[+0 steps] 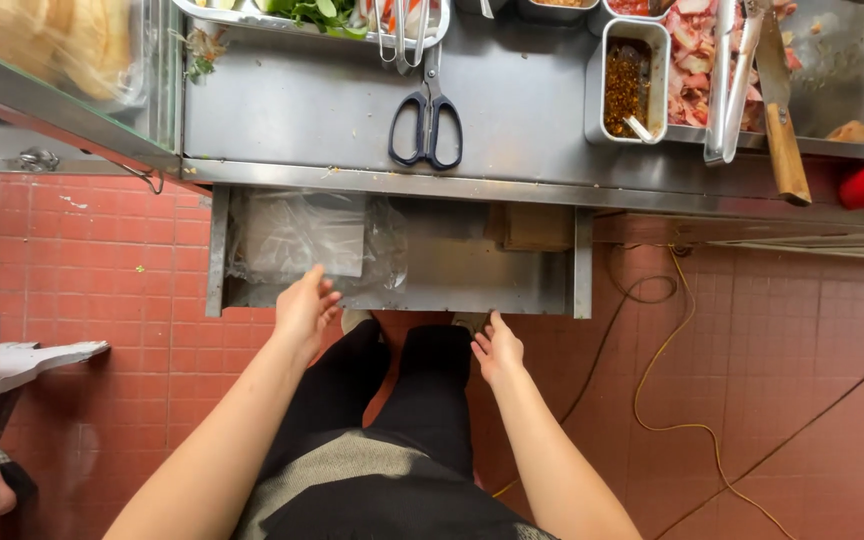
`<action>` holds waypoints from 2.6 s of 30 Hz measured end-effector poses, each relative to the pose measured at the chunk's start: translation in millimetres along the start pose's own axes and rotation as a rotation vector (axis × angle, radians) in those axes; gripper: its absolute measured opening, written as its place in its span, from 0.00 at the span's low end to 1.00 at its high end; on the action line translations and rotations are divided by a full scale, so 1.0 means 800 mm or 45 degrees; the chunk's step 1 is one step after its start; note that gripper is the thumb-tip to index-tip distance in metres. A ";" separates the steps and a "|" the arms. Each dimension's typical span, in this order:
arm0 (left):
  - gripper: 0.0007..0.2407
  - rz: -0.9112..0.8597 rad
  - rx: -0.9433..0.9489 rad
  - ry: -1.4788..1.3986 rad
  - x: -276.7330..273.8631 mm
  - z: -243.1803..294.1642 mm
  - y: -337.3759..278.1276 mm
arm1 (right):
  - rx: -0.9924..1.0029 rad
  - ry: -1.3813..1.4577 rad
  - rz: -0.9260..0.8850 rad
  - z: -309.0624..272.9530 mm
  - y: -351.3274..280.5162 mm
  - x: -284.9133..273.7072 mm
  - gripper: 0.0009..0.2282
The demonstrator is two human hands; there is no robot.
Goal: Preparing a sandwich with meat and vegetables at a food stall.
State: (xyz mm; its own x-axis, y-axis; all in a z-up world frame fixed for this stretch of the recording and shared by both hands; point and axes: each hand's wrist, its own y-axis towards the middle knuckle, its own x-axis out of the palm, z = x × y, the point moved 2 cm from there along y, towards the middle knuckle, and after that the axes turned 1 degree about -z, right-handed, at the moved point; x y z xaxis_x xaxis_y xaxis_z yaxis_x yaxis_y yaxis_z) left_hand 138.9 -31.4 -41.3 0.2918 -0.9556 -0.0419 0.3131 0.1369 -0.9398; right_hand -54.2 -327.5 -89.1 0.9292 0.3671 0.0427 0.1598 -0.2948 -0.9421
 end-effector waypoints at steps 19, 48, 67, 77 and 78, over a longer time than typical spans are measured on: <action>0.18 0.067 1.379 2.375 0.101 0.099 0.060 | -0.042 0.056 -0.030 -0.044 -0.084 -0.026 0.06; 0.10 -0.995 0.640 0.840 0.023 0.118 -0.273 | -1.131 -1.016 -1.193 -0.132 -0.325 0.192 0.24; 0.34 -1.195 -0.209 0.341 0.028 0.023 -0.225 | -0.439 -0.848 -0.421 -0.076 -0.245 0.111 0.16; 0.10 -0.622 0.371 0.423 0.063 -0.001 -0.130 | -0.631 -0.626 -0.552 -0.087 -0.232 0.112 0.19; 0.10 -0.624 0.370 0.423 0.068 0.002 -0.136 | -0.631 -0.625 -0.550 -0.089 -0.234 0.113 0.19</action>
State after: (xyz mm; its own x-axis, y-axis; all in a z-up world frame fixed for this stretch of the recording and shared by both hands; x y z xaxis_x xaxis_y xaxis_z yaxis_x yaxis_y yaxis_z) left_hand 122.2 -98.0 58.9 -0.2266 -0.9486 0.2210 0.5834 -0.3139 -0.7491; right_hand 23.8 -301.9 115.2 0.5187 0.8480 0.1091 0.7055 -0.3524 -0.6149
